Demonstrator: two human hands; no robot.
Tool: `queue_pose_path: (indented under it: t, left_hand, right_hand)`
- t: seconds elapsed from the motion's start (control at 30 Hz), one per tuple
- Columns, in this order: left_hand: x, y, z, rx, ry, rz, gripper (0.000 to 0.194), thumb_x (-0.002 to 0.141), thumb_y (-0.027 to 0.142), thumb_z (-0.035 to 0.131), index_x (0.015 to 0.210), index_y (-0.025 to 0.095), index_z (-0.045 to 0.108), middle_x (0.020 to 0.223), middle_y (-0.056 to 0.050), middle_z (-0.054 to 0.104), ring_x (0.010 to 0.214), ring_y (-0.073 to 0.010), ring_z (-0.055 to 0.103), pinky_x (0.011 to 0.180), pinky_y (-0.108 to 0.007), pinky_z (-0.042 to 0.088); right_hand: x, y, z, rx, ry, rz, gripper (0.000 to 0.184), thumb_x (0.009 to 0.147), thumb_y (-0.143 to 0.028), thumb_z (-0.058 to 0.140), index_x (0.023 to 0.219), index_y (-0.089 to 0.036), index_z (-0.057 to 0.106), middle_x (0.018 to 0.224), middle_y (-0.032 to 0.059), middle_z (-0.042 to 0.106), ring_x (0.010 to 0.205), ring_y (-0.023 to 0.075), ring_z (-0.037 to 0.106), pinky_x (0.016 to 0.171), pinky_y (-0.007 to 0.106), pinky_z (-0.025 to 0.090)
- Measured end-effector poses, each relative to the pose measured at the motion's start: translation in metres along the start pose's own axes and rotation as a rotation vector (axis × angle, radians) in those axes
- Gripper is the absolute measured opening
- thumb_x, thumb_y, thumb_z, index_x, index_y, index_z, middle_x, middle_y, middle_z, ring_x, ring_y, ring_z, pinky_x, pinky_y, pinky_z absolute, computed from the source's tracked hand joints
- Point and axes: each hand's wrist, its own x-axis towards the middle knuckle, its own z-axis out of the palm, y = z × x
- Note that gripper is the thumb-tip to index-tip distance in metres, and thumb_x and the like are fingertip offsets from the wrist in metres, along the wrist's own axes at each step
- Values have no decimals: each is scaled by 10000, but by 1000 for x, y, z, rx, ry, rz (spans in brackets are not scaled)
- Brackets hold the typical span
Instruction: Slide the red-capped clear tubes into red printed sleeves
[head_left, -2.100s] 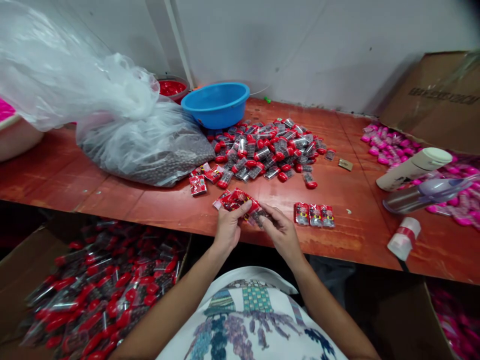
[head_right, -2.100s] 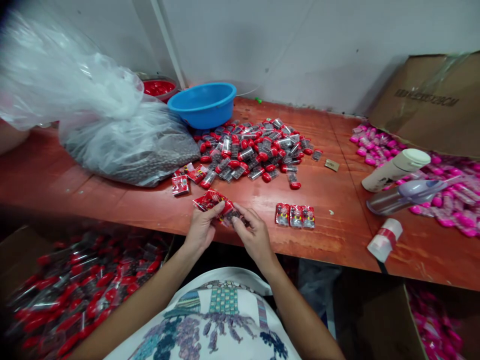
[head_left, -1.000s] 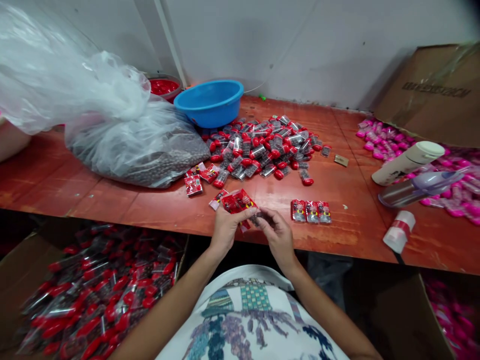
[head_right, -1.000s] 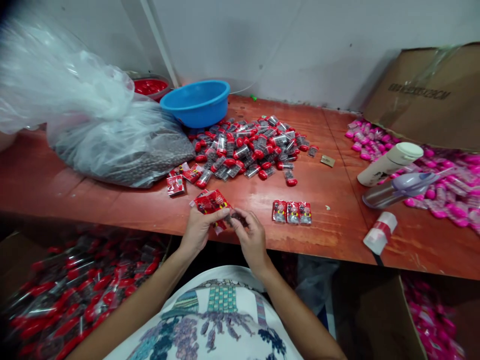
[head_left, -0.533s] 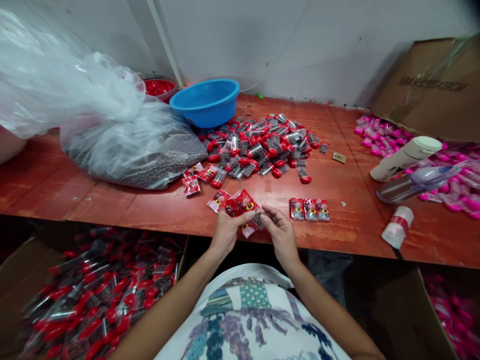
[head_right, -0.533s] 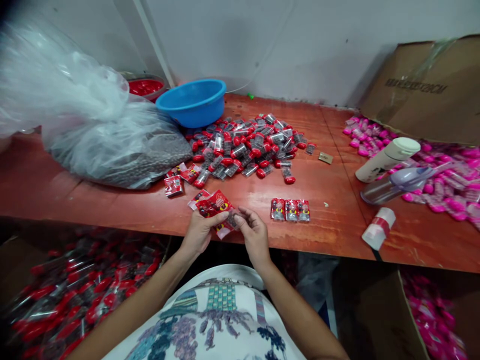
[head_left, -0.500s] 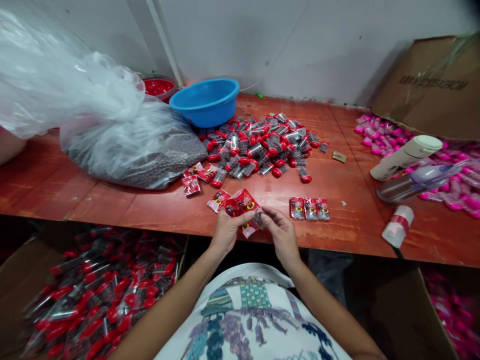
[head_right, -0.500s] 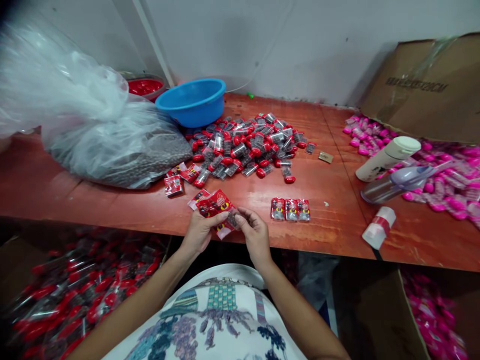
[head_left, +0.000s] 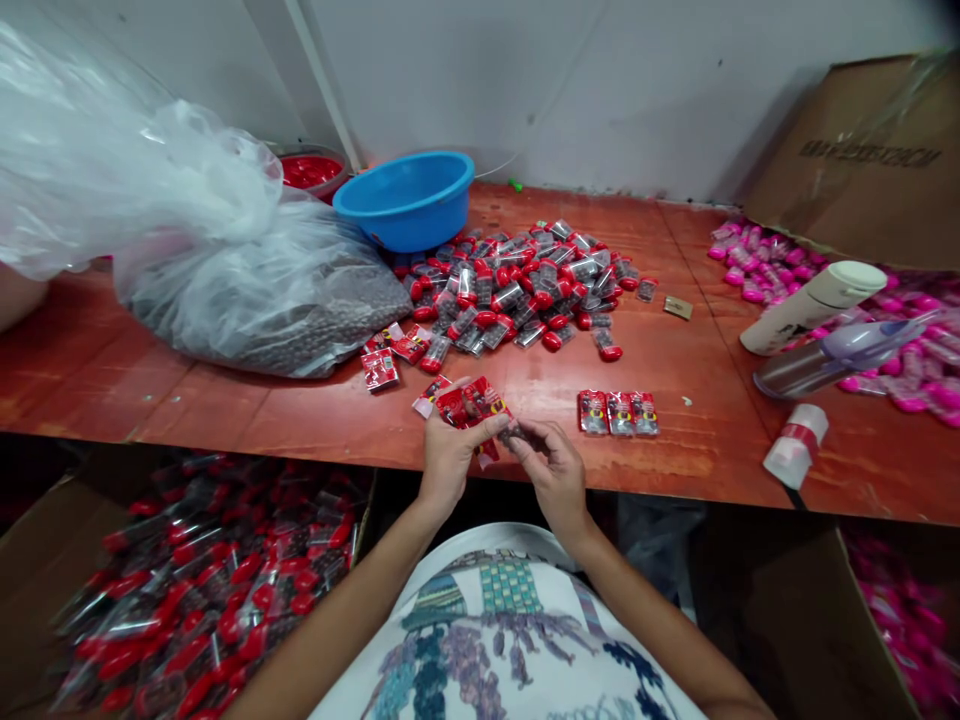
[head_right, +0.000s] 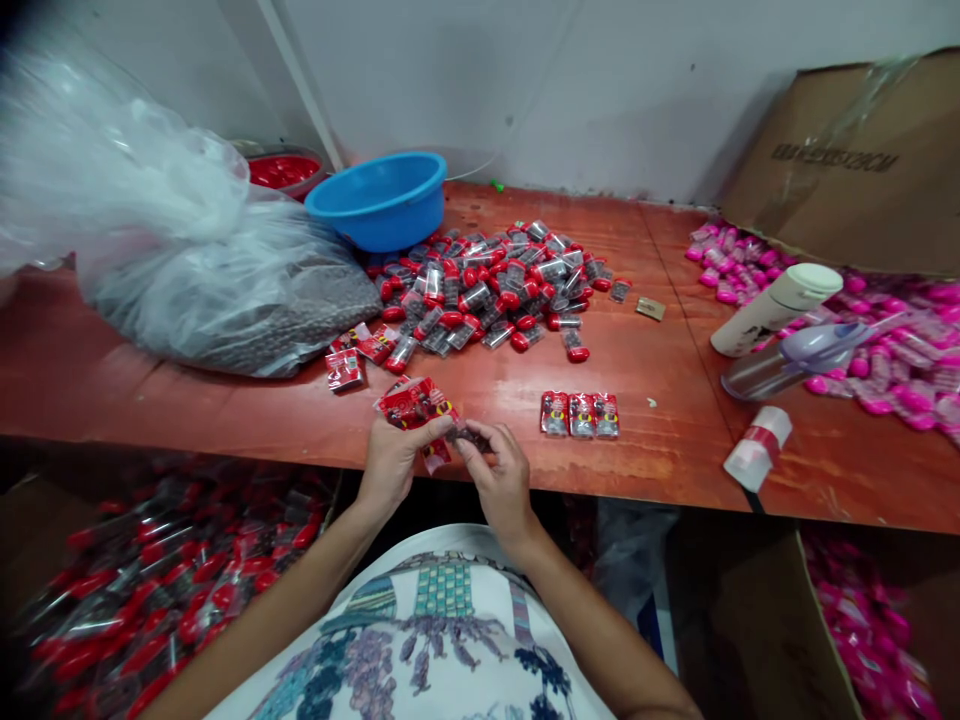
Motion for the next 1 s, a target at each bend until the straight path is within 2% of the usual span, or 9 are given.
queue_pose_path:
  t: [0.13,0.23,0.33,0.47,0.57,0.7,0.77,0.9,1.0]
  left_hand:
    - [-3,0,-1,-78,-81,-100,472,548,160,824,975,150,624,824,-35,701,710,-178,668,735,-325,528]
    - [-5,0,-3,-97,-136,-159,395,569,145,812,924,142,639,822,-36,703,701,-163,660,746,-314,524]
    - [-6,-1,-4,-106,-125,-174,334,574,147,807,863,136,642,832,-34,703,710,-152,652,750,-299,521]
    - [-7,-2,-1,-105,-100,-197,289,565,151,811,791,128,632,762,-25,694,656,-154,643,681,-294,531]
    - [-6,-1,-1,-88,-126,-244,291,556,148,818,778,126,630,729,-22,692,634,-157,642,656,-289,533]
    - [-4,-3,-5,-92,-143,-298,325,543,149,828,806,126,638,757,-28,702,665,-170,658,669,-296,542]
    - [-4,-7,-7,-92,-163,-319,329,545,155,829,812,123,641,750,-28,697,652,-168,655,631,-284,542]
    - [-6,-16,-7,-68,-193,-388,303,564,165,822,800,120,637,720,-27,679,587,-153,634,556,-273,538]
    - [-3,-16,-9,-121,-167,-447,402,593,139,799,955,138,625,855,-73,706,686,-205,678,617,-335,567]
  right_hand:
    - [4,-3,0,228,-31,167,222,825,-304,625,1023,-211,661,1010,44,692,925,180,641,854,337,513]
    - [7,-3,-1,312,-30,219,224,796,-297,660,1002,-209,662,975,28,699,896,170,644,833,323,517]
    - [7,-4,-3,263,-38,186,219,786,-289,672,995,-224,664,938,17,690,862,166,641,805,317,521]
    - [9,-4,-5,-1,-35,22,195,784,-292,678,975,-249,683,921,21,624,831,162,609,752,293,523]
    - [11,1,-8,-6,-20,-2,239,787,-299,678,1023,-269,651,942,17,587,785,147,596,709,280,530]
    - [14,10,-16,64,-236,40,467,773,-286,691,1223,-301,566,1131,37,575,845,150,610,782,306,534]
    - [16,12,-19,18,-309,25,457,778,-281,684,1224,-299,584,1126,35,594,929,169,604,841,320,513]
    - [18,12,-21,-79,-251,-3,287,790,-296,662,1074,-270,685,970,22,652,937,189,606,857,336,491]
    - [23,16,-35,-92,-144,49,297,779,-332,663,1061,-244,689,976,33,666,899,198,617,823,344,498]
